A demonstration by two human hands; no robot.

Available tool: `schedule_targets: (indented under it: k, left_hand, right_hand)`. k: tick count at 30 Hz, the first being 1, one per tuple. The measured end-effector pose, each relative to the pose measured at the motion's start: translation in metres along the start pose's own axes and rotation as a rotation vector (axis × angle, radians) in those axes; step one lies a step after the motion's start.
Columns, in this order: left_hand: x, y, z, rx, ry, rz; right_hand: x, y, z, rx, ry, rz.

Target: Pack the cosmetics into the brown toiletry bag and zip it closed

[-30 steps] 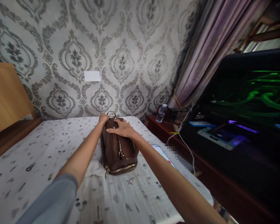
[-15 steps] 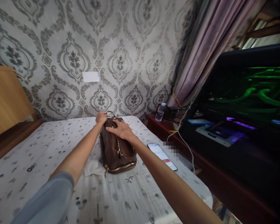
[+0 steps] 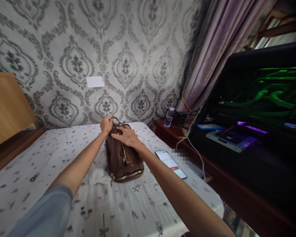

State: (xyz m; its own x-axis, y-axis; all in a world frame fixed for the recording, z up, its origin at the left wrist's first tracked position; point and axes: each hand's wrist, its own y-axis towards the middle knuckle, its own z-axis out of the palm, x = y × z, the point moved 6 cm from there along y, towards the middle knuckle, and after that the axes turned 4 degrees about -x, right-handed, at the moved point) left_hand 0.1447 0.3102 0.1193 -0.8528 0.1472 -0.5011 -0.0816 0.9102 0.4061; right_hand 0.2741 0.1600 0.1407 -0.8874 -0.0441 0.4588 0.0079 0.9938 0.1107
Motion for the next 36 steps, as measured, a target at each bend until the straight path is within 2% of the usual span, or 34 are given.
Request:
schedule_targets:
  k: [4, 8, 13, 19, 25, 36]
  left_hand:
    - [-0.007, 0.009, 0.001, 0.081, 0.006, 0.101]
    - [-0.016, 0.03, 0.009, 0.161, 0.011, 0.178]
    - [-0.03, 0.051, 0.035, 0.315, 0.018, 0.222]
    - [-0.044, 0.053, 0.056, 0.396, -0.086, 0.254]
    - [-0.043, 0.05, 0.058, 0.398, -0.098, 0.265]
    - [-0.046, 0.042, 0.044, 0.288, -0.02, 0.203]
  right_hand:
    - [0.002, -0.002, 0.0, 0.015, -0.004, 0.007]
    - [0.003, -0.004, -0.002, 0.025, 0.021, 0.009]
    - [0.0, -0.003, -0.001, 0.062, 0.046, 0.018]
    - [-0.002, -0.004, -0.005, 0.1, 0.033, 0.021]
    - [-0.003, -0.003, -0.005, 0.053, 0.052, 0.051]
    - [-0.001, -0.004, -0.002, 0.037, 0.048, 0.038]
